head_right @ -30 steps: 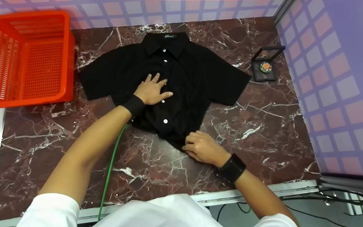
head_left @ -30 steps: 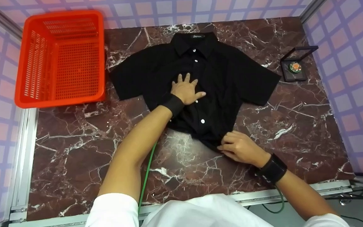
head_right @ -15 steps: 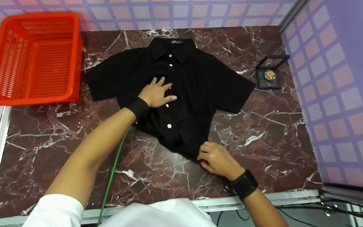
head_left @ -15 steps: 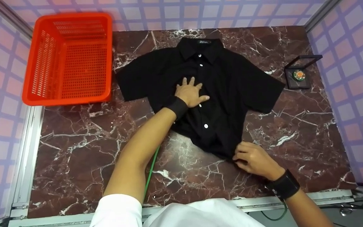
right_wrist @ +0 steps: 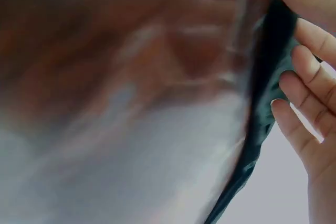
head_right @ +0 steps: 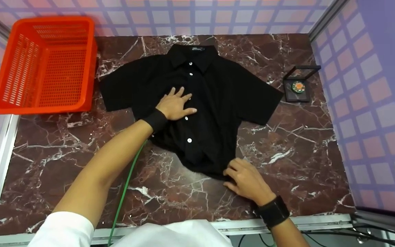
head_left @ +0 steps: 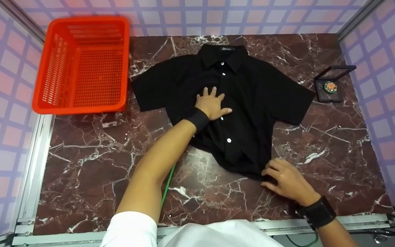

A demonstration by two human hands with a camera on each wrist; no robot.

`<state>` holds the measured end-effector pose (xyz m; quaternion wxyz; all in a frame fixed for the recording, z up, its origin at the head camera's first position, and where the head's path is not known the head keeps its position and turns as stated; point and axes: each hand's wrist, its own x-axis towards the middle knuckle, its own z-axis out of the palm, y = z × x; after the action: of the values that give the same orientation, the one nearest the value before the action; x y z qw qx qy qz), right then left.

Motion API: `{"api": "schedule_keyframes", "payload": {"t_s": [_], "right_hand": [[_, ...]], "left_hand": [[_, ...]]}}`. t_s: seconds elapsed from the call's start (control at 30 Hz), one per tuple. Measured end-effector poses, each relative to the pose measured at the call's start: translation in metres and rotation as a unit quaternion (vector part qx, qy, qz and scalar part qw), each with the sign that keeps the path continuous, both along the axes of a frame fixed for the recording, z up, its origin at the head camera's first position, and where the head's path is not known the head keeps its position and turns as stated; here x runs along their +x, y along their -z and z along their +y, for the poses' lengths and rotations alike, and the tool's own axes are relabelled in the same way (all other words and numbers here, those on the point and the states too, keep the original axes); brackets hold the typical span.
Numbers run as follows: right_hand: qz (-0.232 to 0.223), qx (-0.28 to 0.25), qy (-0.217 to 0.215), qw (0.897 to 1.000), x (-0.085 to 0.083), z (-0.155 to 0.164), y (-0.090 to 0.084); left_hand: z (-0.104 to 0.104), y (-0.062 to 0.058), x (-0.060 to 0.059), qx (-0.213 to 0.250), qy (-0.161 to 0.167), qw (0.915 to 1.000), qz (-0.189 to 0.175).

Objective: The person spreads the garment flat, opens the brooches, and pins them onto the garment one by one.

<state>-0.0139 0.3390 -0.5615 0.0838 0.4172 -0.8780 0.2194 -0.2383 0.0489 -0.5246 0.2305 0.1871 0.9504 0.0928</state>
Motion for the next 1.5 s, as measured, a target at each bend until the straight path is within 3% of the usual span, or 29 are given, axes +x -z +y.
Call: {"api": "schedule_keyframes", "payload": {"t_s": [0.3,0.53,0.77,1.13,1.5], "right_hand": [[0.031,0.004,-0.047,0.998,-0.001,-0.058,-0.008],[0.038,0.043,0.002,0.998,-0.009,-0.073,0.001],[0.040,0.024,0.010,0.999,-0.013,-0.071,0.006],[-0.099,-0.014,-0.047,0.994,0.001,-0.052,-0.001],[-0.163,-0.021,-0.059,0.985,0.014,-0.026,-0.016]], "left_hand": [[-0.001,-0.002,-0.003,-0.004,-0.003,1.0000,0.002],[-0.001,-0.002,-0.004,-0.001,-0.007,1.0000,0.000],[0.001,-0.002,-0.006,-0.015,-0.004,0.9999,0.002],[0.006,-0.004,-0.004,-0.002,-0.006,1.0000,0.005],[0.005,-0.003,-0.003,-0.002,-0.007,1.0000,-0.002]]}}
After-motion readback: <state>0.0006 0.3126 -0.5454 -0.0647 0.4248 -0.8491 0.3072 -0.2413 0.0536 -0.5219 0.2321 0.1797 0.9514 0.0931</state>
